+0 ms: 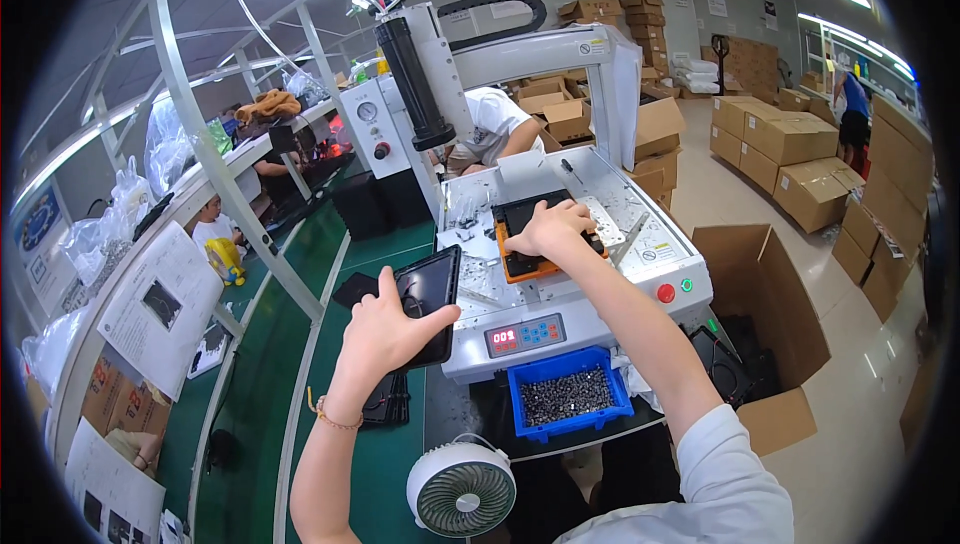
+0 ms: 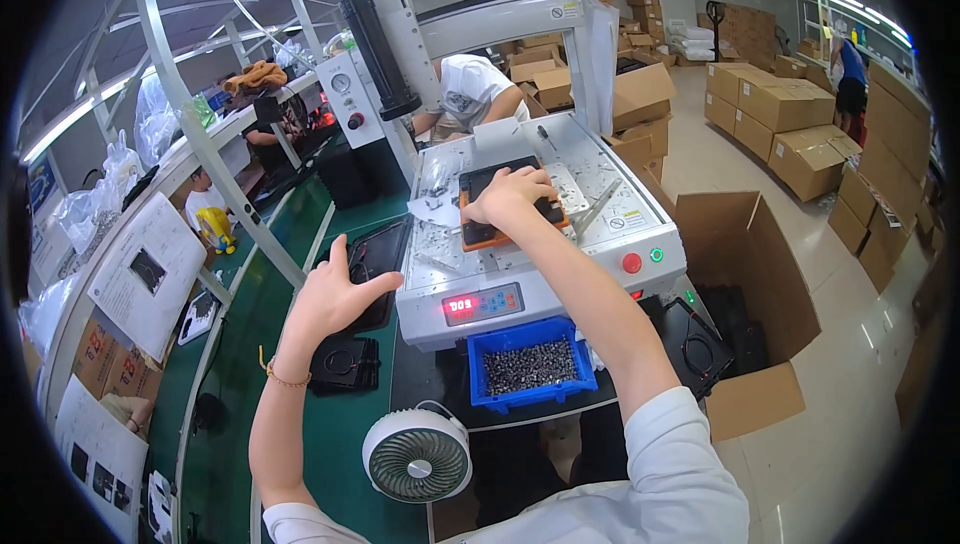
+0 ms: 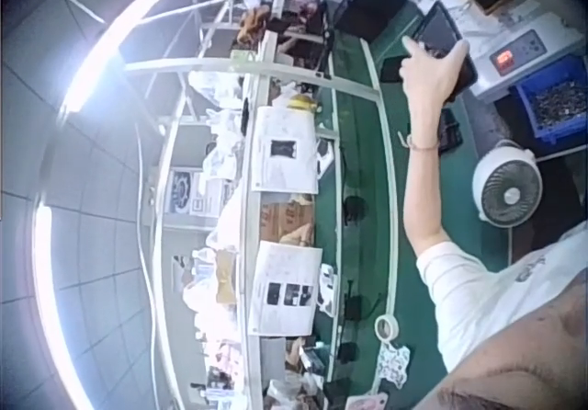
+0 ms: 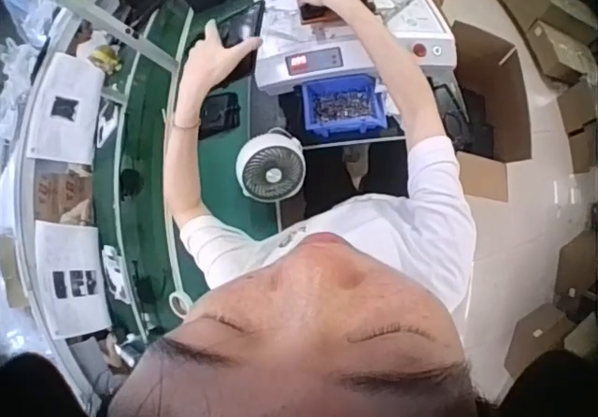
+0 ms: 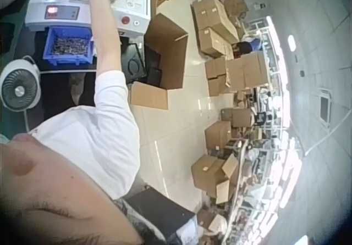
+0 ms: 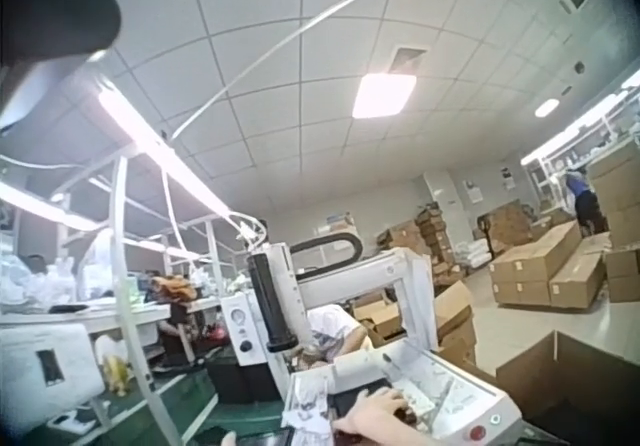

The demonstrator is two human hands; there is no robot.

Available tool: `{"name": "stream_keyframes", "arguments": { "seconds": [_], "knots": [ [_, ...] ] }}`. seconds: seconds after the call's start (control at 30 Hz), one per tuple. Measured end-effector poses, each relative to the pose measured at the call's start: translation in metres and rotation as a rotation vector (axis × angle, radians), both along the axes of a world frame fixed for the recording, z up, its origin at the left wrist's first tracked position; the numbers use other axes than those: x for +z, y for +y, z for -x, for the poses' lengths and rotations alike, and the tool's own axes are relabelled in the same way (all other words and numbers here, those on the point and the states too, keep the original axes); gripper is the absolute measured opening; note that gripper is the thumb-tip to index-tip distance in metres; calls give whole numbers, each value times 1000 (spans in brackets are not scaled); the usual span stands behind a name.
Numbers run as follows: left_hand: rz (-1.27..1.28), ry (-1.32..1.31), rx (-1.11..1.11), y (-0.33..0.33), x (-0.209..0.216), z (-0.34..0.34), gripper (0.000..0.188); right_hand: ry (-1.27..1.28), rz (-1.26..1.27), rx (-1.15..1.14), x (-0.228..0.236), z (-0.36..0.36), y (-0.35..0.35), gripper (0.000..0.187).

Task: Assembling and inspecting small solar panels at a production workstation.

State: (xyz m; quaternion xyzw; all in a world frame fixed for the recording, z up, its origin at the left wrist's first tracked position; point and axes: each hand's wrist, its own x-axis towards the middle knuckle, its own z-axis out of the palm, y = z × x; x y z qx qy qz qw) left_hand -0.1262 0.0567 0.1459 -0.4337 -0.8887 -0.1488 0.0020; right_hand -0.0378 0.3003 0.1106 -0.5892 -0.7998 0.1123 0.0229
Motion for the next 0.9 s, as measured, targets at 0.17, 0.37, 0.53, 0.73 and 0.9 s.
{"name": "stream_keyframes", "arguments": {
  "seconds": [0.17,0.37,0.53,0.73,0.9],
  "knots": [
    [8,-19,-41,4,-8,-12,119,-44,-35,59,-2,-11,0,117],
    [-39,-32,-91,-9,-25,-12,119,457,-619,625,-48,-127,21,73],
    [-91,-2,-140,-9,-37,-20,115,299,-727,557,-111,-259,0,59],
    [-111,1,-303,17,-41,-54,112,316,-730,453,-145,-287,-16,56],
    [-87,3,-390,18,-48,-80,112,349,-754,432,-143,-280,-16,48]
  ]
}}
